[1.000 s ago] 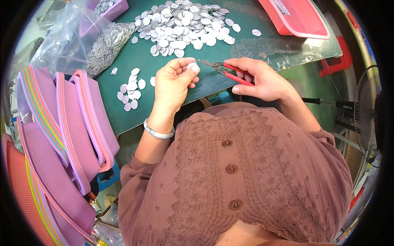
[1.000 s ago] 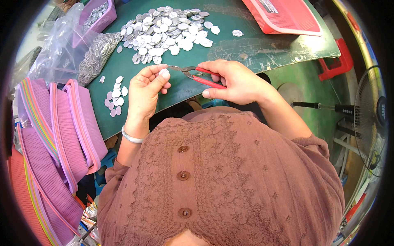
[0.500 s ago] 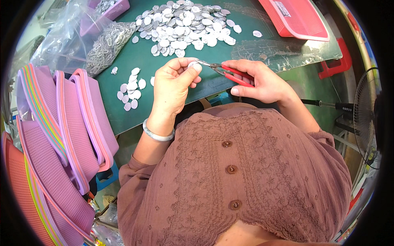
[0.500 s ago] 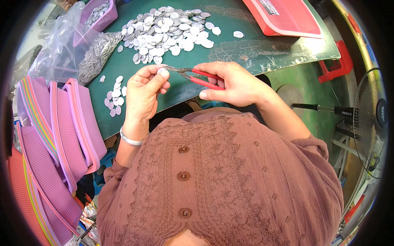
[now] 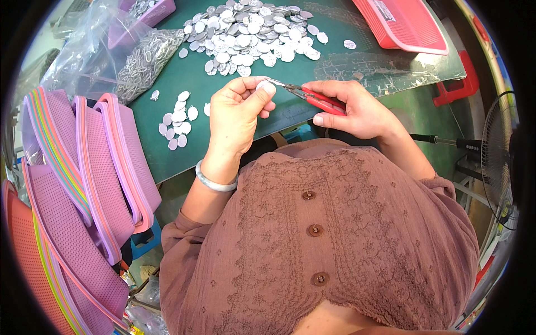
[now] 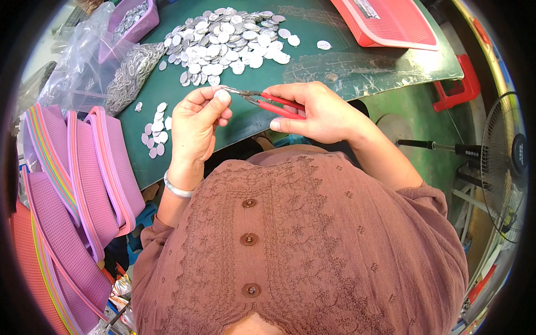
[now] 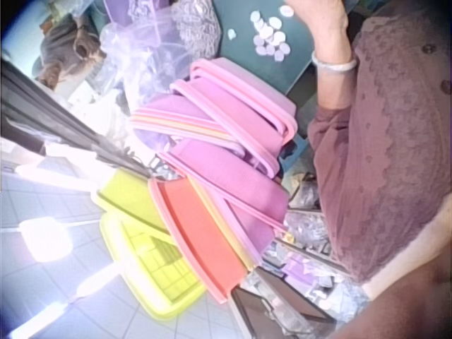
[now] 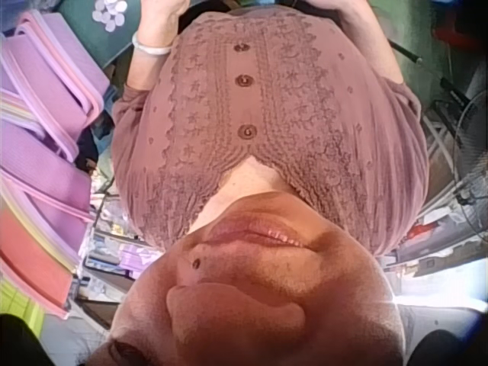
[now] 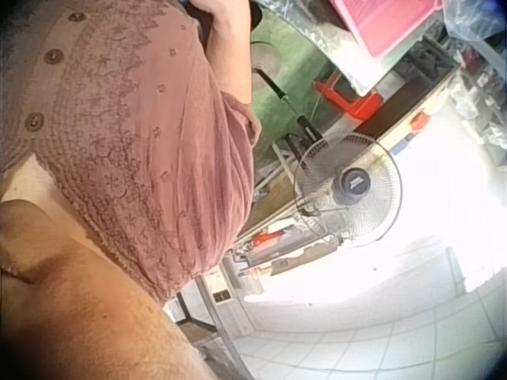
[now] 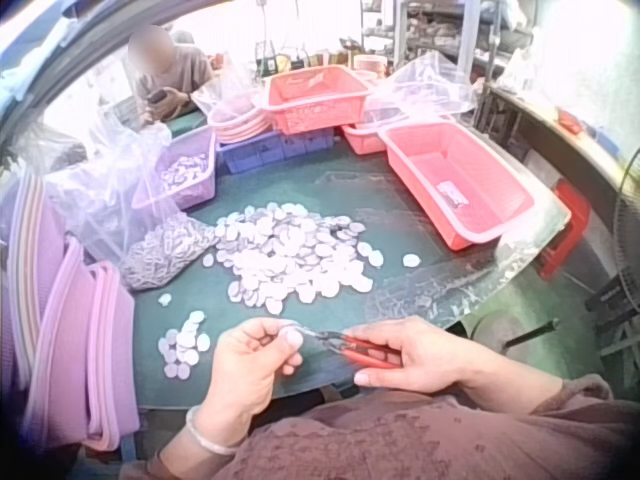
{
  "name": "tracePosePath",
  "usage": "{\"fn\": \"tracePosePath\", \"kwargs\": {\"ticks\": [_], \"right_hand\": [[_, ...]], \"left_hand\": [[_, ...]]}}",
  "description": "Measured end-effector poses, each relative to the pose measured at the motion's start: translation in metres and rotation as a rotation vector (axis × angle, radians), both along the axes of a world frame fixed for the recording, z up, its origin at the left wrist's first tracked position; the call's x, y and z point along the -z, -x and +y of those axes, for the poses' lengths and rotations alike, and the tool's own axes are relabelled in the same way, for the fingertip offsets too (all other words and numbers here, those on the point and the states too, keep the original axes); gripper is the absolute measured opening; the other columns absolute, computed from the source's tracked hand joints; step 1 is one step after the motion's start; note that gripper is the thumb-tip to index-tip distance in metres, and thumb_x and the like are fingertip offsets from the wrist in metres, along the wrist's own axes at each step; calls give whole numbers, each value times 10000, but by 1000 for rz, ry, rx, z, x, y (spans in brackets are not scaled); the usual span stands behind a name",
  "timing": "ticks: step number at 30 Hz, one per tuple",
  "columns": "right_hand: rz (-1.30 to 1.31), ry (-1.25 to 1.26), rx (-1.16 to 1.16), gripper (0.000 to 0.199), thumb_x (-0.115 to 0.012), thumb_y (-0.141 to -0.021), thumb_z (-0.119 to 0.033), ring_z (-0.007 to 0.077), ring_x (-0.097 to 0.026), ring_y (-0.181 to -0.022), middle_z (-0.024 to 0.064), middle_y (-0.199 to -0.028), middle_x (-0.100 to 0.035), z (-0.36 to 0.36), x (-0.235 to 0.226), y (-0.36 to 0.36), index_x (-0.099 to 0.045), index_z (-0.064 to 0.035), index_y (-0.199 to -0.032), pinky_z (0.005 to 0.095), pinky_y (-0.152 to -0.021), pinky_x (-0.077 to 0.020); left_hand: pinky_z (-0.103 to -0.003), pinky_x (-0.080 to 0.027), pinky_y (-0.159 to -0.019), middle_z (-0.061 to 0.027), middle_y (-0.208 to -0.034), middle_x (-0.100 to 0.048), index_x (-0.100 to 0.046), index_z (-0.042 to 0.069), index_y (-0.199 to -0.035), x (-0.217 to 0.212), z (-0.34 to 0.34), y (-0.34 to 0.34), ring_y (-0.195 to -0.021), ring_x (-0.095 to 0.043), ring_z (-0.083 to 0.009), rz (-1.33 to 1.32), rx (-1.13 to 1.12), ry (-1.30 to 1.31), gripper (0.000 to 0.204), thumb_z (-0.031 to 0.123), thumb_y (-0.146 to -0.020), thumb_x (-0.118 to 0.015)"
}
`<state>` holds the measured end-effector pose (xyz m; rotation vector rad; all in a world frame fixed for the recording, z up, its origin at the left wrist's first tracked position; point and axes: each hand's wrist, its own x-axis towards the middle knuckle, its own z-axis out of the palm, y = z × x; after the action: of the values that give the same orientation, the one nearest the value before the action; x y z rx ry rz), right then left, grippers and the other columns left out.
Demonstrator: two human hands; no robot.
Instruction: The person picks up small circular labels and uses a pair of pliers to trim excess material from the edges before placing them back on the table.
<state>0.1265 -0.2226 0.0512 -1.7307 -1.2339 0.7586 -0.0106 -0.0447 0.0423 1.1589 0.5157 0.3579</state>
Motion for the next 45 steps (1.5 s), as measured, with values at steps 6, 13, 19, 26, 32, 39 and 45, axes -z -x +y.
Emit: {"fn": "tracePosePath", "kwargs": {"ticks": [6,13,19,26,32,39,45], "right_hand": [[-20,-4,1,510,-707,-763,-235,149,-580,-787,122,-901,-642,-1,1,0,-545,19,-1175,285,-742,-471],[117,32,-26,517,-708,-772,-234,114,-558,-813,93,-934,-644,-2,-1,-1,-540,21,-1189,266,-760,-461],[215,78,-53,544,-712,-780,-247,103,-538,-861,70,-969,-631,-1,-4,-4,-526,39,-1203,259,-797,-445],[372,86,9,583,-702,-786,-266,111,-518,-882,65,-979,-590,-2,0,-9,-493,43,-1235,264,-811,-428],[406,49,102,615,-704,-776,-268,108,-518,-862,61,-965,-574,-3,6,-14,-477,66,-1240,248,-781,-435],[406,60,101,606,-705,-774,-256,102,-518,-857,56,-959,-571,-3,10,-16,-480,64,-1237,246,-775,-438],[387,55,86,589,-700,-775,-246,104,-512,-870,55,-966,-573,-3,8,-15,-486,62,-1230,246,-791,-428]], "left_hand": [[-202,-439,-528,-69,-764,-631,-621,-29,-921,-3,-1,1,-604,-563,-101,10,39,5,155,87,-830,-669],[-201,-428,-534,-58,-765,-629,-629,-24,-924,-3,-4,2,-613,-554,-92,-30,19,-62,146,92,-841,-657],[-200,-431,-535,-55,-767,-632,-629,-22,-936,-1,-4,2,-612,-557,-93,-35,17,-59,151,94,-843,-655],[-245,-511,-652,-111,-892,-645,-587,-45,-1067,1,5,4,-736,-623,-156,-75,74,140,257,156,-912,-550],[-335,-522,-829,-217,-1045,-595,-484,-117,-1168,7,12,6,-927,-623,-270,-133,126,277,361,166,-953,-420],[-364,-515,-872,-253,-1074,-577,-460,-138,-1171,9,14,8,-984,-610,-318,-140,125,318,365,149,-949,-414],[-364,-519,-870,-256,-1083,-572,-466,-134,-1161,12,17,9,-985,-610,-322,-147,119,350,352,141,-947,-417]]}}
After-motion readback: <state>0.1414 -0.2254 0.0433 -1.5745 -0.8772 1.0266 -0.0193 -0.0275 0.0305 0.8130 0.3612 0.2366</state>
